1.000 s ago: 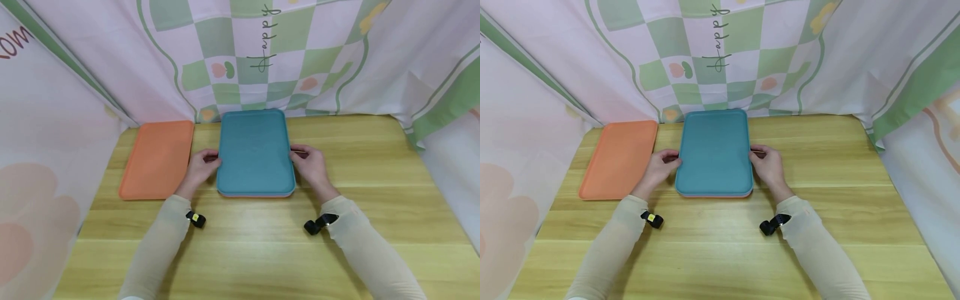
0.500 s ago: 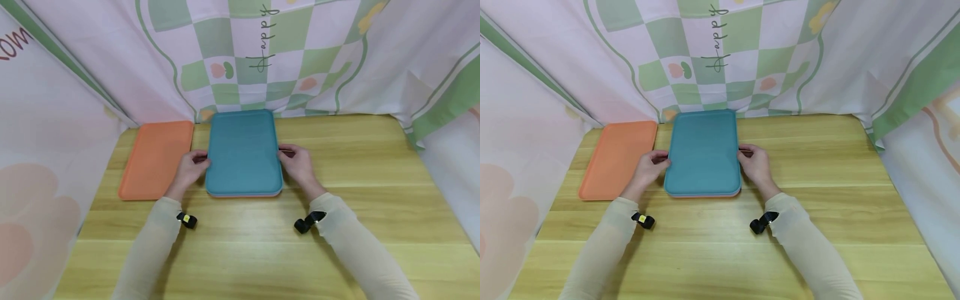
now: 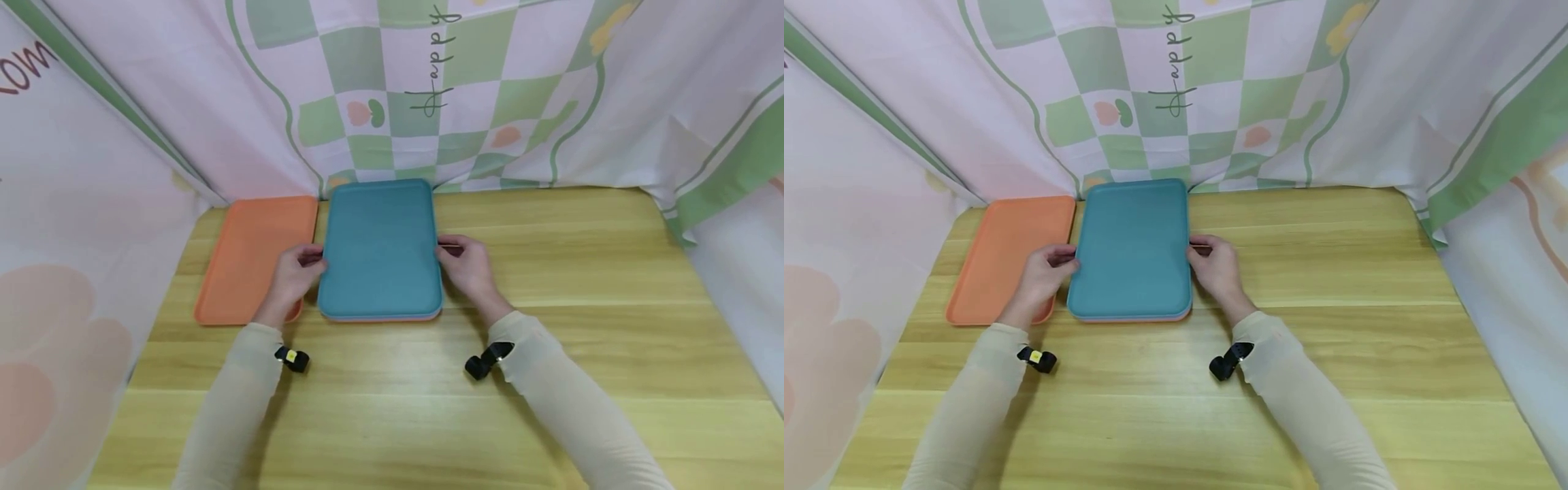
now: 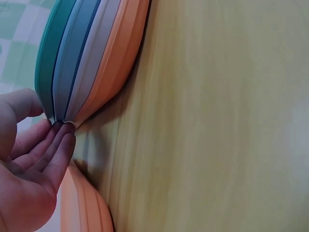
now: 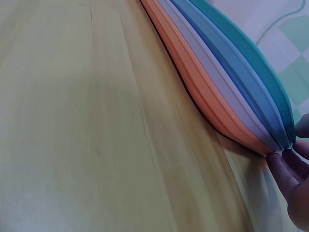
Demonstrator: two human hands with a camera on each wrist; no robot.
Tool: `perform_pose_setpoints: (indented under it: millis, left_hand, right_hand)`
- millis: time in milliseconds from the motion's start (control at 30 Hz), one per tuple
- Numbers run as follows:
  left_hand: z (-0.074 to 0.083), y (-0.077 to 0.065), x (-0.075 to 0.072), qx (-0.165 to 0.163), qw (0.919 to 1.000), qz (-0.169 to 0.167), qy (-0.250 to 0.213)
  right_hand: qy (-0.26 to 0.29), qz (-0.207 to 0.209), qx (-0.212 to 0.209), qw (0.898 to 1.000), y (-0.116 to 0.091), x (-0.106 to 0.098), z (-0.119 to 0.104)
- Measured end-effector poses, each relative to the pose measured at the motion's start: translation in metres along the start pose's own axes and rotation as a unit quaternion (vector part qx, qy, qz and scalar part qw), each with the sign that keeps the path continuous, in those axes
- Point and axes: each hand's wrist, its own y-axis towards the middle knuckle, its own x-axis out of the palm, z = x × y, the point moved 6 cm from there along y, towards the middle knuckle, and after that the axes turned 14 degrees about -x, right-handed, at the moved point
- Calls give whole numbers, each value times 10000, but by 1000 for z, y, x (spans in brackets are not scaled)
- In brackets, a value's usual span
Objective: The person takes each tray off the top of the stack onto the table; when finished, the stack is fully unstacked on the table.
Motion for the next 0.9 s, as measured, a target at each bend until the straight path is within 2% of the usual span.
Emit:
perform_pose_setpoints:
  millis: [267, 467, 700, 900]
  left_hand:
    - [-2, -2, -11, -53, 9998, 90, 181]
    - [-2, -4, -19, -39, 9989, 279, 363]
    - [-7, -2, -27, -12, 9983, 441, 373]
    - [-12, -2, -31, -140, 9978, 454, 465]
  right_hand:
    - [205, -28, 8, 9998, 1, 11, -6]
    - [247, -90, 15, 9997, 2, 18, -9]
    - [161, -161, -56, 9997, 4, 26, -13]
    - [109, -249, -72, 9996, 5, 30, -17]
